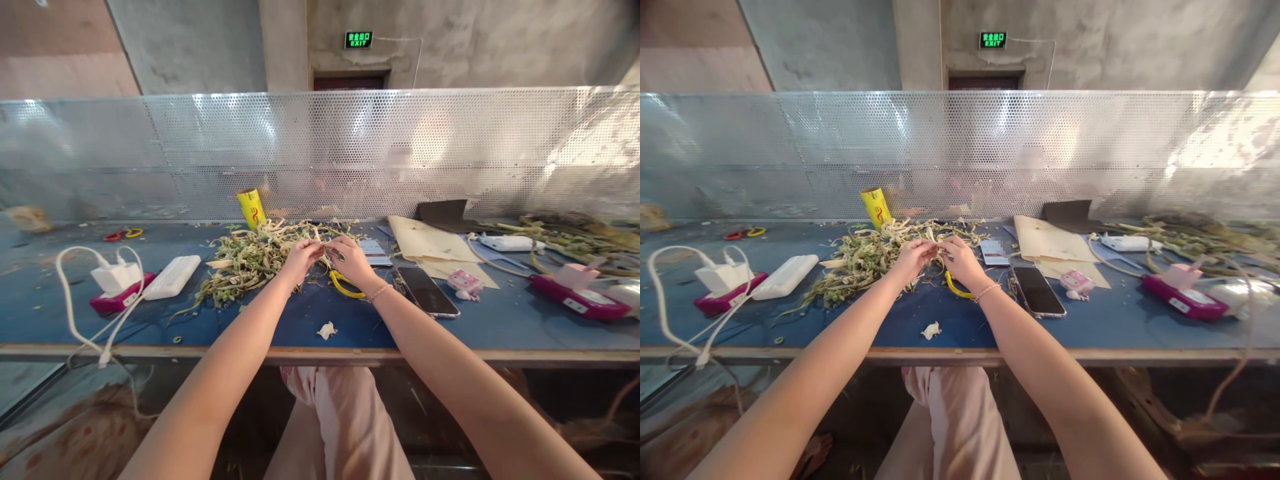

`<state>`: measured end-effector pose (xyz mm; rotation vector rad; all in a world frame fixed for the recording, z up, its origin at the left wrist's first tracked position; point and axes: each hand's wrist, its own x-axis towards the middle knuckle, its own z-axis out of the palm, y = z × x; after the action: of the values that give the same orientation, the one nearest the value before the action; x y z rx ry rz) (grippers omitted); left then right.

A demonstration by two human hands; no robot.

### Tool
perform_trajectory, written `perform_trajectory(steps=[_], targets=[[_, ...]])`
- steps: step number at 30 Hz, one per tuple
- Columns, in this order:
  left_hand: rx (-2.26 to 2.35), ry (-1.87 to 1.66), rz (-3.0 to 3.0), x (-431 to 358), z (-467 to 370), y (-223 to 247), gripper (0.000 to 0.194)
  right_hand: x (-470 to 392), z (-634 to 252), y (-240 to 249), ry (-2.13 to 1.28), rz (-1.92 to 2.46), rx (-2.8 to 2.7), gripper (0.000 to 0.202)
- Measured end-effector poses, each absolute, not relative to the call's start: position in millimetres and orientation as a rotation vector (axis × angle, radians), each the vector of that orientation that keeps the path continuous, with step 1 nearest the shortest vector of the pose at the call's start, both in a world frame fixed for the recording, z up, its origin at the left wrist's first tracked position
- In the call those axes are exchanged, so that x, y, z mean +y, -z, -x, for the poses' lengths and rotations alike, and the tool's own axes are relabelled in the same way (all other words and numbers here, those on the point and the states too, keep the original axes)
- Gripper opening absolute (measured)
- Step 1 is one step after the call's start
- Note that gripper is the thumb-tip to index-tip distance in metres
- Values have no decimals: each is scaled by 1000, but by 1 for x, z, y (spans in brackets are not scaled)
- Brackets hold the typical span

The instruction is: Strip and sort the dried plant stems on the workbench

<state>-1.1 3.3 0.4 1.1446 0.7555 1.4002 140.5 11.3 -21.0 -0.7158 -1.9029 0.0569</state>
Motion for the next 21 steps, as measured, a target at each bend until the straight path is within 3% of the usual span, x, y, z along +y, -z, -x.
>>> perform_trajectory(steps=[11, 21], targets=[[754, -1410, -1242, 2, 0, 1, 22, 6, -139, 17, -163, 719, -1838, 13], [912, -1364, -1623, 5, 3, 4, 21, 2, -136, 13, -532, 878, -1582, 13]])
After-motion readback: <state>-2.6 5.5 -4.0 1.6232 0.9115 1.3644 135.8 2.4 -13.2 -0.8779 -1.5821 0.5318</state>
